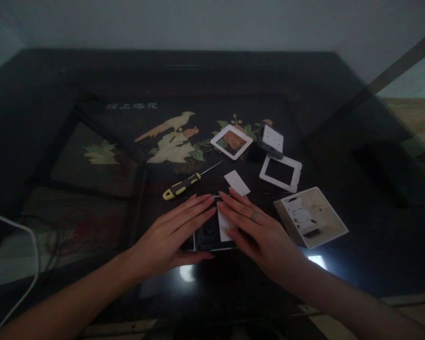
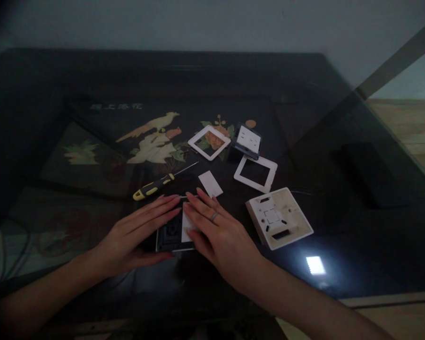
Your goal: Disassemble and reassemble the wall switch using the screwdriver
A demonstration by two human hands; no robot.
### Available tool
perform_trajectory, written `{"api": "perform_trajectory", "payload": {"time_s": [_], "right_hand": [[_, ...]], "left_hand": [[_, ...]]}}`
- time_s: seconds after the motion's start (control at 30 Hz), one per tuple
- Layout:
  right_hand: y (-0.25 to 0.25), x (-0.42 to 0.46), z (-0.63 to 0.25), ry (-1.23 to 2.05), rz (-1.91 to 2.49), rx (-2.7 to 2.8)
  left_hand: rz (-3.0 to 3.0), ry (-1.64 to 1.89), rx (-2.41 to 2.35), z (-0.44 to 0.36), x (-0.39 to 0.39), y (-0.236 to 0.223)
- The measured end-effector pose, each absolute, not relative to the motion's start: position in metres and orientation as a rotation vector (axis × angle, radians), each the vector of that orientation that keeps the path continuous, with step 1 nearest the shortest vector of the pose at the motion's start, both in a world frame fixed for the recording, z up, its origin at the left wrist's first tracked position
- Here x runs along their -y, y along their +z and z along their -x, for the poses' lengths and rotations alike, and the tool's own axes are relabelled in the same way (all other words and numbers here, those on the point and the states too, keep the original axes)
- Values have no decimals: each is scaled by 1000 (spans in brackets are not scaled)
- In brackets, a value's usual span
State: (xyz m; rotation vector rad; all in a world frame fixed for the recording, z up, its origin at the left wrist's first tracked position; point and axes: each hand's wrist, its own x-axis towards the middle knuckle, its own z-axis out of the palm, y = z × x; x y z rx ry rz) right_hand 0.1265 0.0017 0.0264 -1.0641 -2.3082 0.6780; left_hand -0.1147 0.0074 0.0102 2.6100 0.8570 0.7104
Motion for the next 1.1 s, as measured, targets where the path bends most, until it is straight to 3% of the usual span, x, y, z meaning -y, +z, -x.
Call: {"api": "perform_trajectory", "payload": {"time_s": [0.43,0.7,1.1], "right_hand": [[42,-8,-149,602,1142,2126],[58,-11,-169,361,1241,1985],[70,-12,-182,315,1211,1907]], "left_hand": [[-2556,682,-1117,101,-21,44],[-2550,-171,-1436,26,-70,85],[-2637,-257,-1478,-33,-65,79]]}}
